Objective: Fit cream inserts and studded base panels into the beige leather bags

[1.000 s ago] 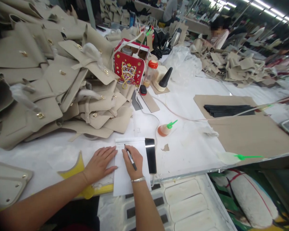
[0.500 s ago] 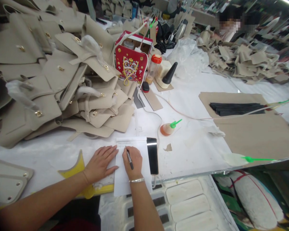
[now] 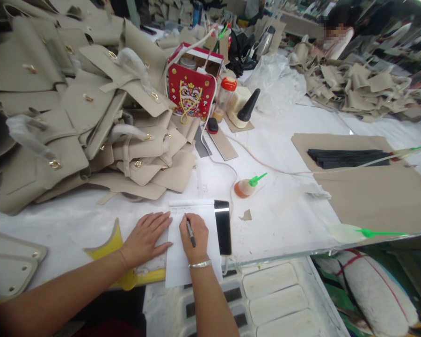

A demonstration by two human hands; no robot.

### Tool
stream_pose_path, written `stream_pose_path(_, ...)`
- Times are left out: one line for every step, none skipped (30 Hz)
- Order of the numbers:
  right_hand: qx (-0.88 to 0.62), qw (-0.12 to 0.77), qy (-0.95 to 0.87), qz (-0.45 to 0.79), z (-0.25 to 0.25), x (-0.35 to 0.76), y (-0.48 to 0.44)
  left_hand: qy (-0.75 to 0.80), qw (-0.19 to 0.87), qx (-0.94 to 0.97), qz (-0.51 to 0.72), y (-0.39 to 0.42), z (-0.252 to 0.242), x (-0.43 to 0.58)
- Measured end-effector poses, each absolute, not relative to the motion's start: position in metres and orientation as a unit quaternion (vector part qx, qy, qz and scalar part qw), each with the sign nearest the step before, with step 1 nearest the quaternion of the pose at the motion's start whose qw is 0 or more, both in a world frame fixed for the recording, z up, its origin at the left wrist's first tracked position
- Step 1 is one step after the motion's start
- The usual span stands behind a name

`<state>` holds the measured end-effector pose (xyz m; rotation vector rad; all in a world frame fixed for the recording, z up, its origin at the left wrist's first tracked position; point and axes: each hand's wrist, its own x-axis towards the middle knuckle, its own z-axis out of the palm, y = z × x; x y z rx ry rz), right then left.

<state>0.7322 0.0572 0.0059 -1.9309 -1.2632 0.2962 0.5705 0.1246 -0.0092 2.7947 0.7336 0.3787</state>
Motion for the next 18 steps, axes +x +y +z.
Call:
stream_pose_path(-0.762,0.397,-0.497,0.118,0.0065,0.7322,0.0571,0.251,0.113,0.952,0.13,0.1245,-0.0091,0.5705)
stream_pose_path(-0.764,0.397,-0.494,0.119,0.007,0.7323,0.0568,0.251,0.113,0.952,0.131,0.1244,-0.009,0.5705)
stream_pose_path(-0.768,0.399,-0.488,0.118,0.0075,0.7324,0.0565,0.251,0.114,0.952,0.131,0.1244,-0.009,0.5704)
stream_pose_path(-0.772,0.4,-0.48,0.117,0.0077,0.7326,0.0561,0.25,0.114,0.952,0.132,0.1244,-0.0091,0.5703)
stream_pose_path(-0.776,0.401,-0.473,0.112,0.0077,0.7327,0.0556,0.249,0.114,0.953,0.132,0.1244,-0.0093,0.5701)
stream_pose_path(-0.78,0.402,-0.469,0.102,0.0074,0.7328,0.0552,0.249,0.115,0.953,0.132,0.1245,-0.0095,0.57)
stream_pose_path(-0.781,0.4,-0.47,0.089,0.0068,0.7328,0.0549,0.248,0.115,0.953,0.132,0.1246,-0.0098,0.5698)
stream_pose_path(-0.781,0.396,-0.478,0.075,0.0061,0.7327,0.0548,0.247,0.116,0.953,0.132,0.1247,-0.01,0.5697)
stream_pose_path(-0.778,0.391,-0.488,0.063,0.0052,0.7325,0.0548,0.247,0.116,0.953,0.132,0.1247,-0.01,0.5696)
stream_pose_path(-0.775,0.386,-0.497,0.053,0.0043,0.7323,0.055,0.248,0.116,0.953,0.133,0.1247,-0.0099,0.5696)
stream_pose_path(-0.773,0.383,-0.503,0.044,0.0036,0.732,0.0553,0.249,0.117,0.952,0.136,0.1247,-0.0097,0.5696)
stream_pose_path(-0.772,0.381,-0.508,0.039,0.0031,0.7318,0.0556,0.249,0.117,0.951,0.138,0.1247,-0.0093,0.5696)
stream_pose_path(-0.771,0.379,-0.51,0.039,0.0029,0.7317,0.056,0.25,0.118,0.951,0.14,0.1246,-0.0089,0.5697)
stream_pose_path(-0.772,0.378,-0.509,0.038,0.003,0.7317,0.0563,0.251,0.118,0.951,0.14,0.1245,-0.0085,0.5697)
stream_pose_path(-0.773,0.376,-0.509,0.04,0.0034,0.7317,0.0566,0.252,0.119,0.95,0.139,0.1244,-0.0082,0.5697)
stream_pose_path(-0.774,0.374,-0.51,0.043,0.0039,0.7317,0.0568,0.252,0.119,0.95,0.138,0.1243,-0.008,0.5697)
stream_pose_path(-0.774,0.372,-0.511,0.048,0.0044,0.7318,0.057,0.253,0.12,0.95,0.136,0.1243,-0.008,0.5696)
stream_pose_path(-0.773,0.371,-0.511,0.052,0.005,0.7319,0.0571,0.254,0.12,0.95,0.134,0.1243,-0.0082,0.5695)
